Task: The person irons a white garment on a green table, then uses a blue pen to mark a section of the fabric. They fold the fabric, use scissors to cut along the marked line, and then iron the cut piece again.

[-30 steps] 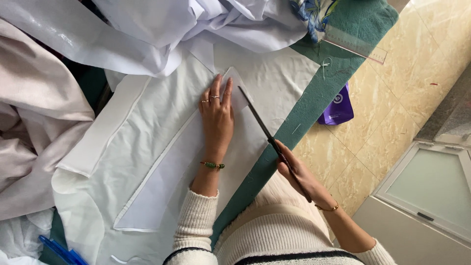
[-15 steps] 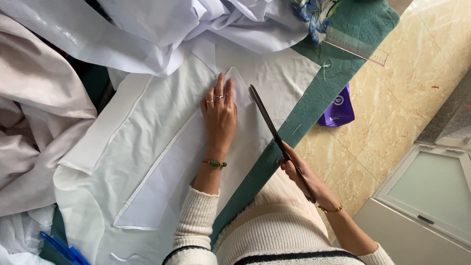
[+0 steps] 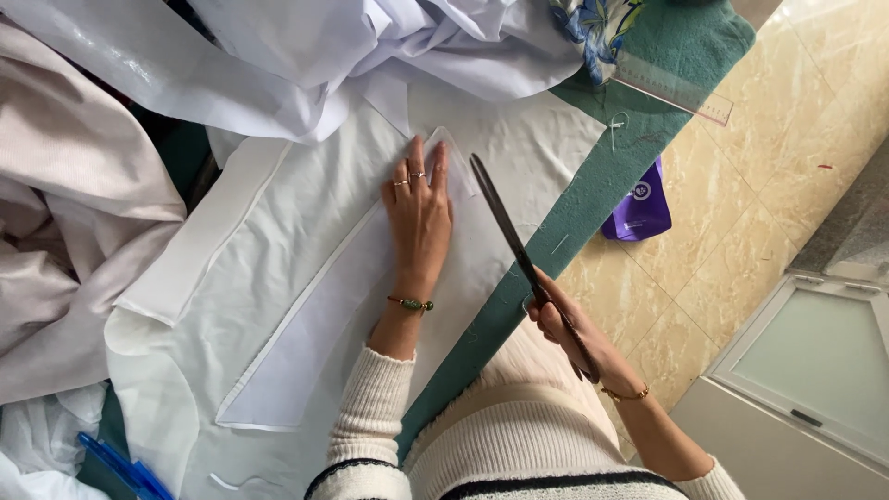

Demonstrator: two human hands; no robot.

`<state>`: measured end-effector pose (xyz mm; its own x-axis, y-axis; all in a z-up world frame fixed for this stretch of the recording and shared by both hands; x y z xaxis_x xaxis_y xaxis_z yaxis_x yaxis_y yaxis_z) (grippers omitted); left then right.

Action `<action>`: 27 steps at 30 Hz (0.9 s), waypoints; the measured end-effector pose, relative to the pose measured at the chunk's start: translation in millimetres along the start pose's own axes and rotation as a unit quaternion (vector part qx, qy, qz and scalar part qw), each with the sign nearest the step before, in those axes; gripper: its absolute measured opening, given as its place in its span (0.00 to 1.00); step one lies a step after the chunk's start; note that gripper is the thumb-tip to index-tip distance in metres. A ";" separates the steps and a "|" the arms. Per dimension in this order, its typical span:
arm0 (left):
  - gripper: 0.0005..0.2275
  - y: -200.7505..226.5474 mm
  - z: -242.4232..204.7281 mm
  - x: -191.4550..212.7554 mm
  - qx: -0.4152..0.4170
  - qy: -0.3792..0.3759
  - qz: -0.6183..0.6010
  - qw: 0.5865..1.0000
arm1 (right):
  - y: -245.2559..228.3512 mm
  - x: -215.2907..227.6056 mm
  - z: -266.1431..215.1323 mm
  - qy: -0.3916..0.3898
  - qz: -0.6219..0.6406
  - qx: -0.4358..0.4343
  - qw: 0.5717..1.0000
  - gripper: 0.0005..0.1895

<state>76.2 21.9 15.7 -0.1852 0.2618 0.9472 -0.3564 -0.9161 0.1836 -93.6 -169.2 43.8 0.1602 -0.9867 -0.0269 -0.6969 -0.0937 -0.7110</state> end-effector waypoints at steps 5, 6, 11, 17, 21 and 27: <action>0.23 3.8 1.3 -11.0 0.024 -0.001 0.036 0.999 | 6.6 -5.8 1.8 -0.049 0.028 0.019 0.998 0.38; 0.23 4.0 0.9 -11.4 0.023 -0.001 0.036 0.999 | 10.2 -5.1 2.6 -0.049 0.028 0.018 0.998 0.38; 0.25 4.1 1.5 -8.3 0.032 -0.002 0.027 0.999 | 11.3 -3.8 4.1 -0.060 0.042 0.025 0.997 0.38; 0.23 6.4 -1.9 -9.5 0.032 0.004 0.037 0.999 | 7.5 -5.8 3.0 -0.058 0.047 0.025 0.997 0.38; 0.25 15.9 -9.7 5.4 0.025 0.011 0.024 0.999 | 6.7 -1.9 5.9 -0.068 0.055 0.018 0.996 0.39; 0.25 32.2 -22.1 9.7 0.022 -0.044 -0.004 0.999 | -3.6 11.7 22.6 -0.058 0.021 0.023 0.998 0.39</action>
<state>42.7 1.6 25.0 -0.1005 0.2424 0.9650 -0.3171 -0.9271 0.1998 -73.4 -177.4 30.2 0.2140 -0.9672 -0.1371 -0.6717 -0.0438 -0.7395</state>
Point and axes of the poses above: each hand's wrist, its own z-axis towards the middle knuckle, its own x-axis out of the back of the hand, y = z × x, the point moved 5 cm from there along z, towards the middle knuckle, and after that the axes turned 7 degrees about -x, right-handed, at the moved point
